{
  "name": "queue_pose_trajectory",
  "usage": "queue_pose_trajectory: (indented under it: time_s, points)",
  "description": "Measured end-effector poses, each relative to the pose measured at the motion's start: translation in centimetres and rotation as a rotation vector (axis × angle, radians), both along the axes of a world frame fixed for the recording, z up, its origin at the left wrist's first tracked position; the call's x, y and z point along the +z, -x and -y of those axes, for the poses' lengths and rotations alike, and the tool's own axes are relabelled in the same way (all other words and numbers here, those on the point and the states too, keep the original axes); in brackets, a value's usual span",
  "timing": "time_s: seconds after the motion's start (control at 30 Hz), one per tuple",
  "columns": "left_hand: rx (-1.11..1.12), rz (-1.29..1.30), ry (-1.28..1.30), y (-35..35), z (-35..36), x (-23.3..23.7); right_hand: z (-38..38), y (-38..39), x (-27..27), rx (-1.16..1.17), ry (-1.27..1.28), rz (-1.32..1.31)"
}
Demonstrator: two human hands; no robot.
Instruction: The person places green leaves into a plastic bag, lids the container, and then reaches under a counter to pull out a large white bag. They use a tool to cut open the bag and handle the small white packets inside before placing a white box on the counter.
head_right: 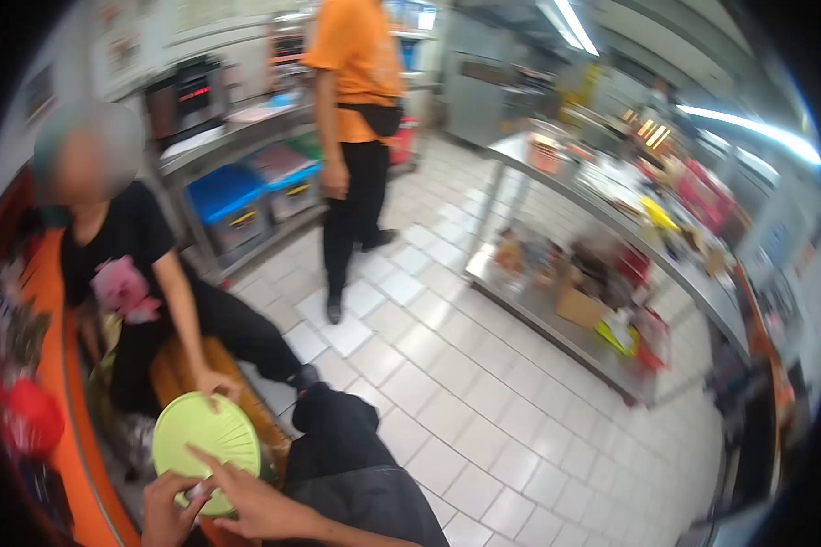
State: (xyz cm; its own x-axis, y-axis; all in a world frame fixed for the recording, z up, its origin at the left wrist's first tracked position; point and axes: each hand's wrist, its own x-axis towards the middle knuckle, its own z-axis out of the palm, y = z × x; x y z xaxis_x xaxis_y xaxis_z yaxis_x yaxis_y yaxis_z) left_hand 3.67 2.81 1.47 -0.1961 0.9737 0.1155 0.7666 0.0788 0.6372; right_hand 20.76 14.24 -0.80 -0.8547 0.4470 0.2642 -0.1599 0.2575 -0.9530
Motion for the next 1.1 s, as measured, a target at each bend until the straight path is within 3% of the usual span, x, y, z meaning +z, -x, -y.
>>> queue_pose_trajectory:
  time_s: [0.03, 0.13, 0.3, 0.47, 0.57, 0.77, 0.93, 1.1]
  points:
    - [-0.061, -0.069, 0.005, 0.7, 0.6, -0.5, 0.8, 0.3, -0.4, -0.097, -0.080, -0.123]
    - [-0.138, -0.283, 0.002, 2.5, 1.9, -1.1, 2.1, -0.2, 0.6, 0.147, 0.146, 0.032]
    - [-0.193, -0.311, 0.010, 4.0, 1.2, -0.5, 2.8, 0.9, 0.7, 0.111, 0.188, -0.022]
    - [-0.109, -0.236, 0.157, 5.2, 2.1, -2.8, 2.9, 0.8, 0.8, 0.181, 0.381, 0.028]
    - [-0.077, -0.196, 0.197, 5.7, 2.5, -4.4, 3.4, 1.2, 0.2, 0.170, 0.290, 0.026]
    - [-0.175, 0.019, 0.122, 4.1, 0.9, -1.8, 4.0, 1.7, 0.6, 0.130, 0.148, 0.040]
    - [-0.251, 0.214, 0.069, 2.6, -0.3, -0.5, 3.2, 1.7, 0.8, 0.190, 0.155, 0.073]
    - [-0.180, 0.314, 0.136, 3.2, 0.5, -1.8, 3.4, 1.2, 0.8, 0.195, 0.164, 0.143]
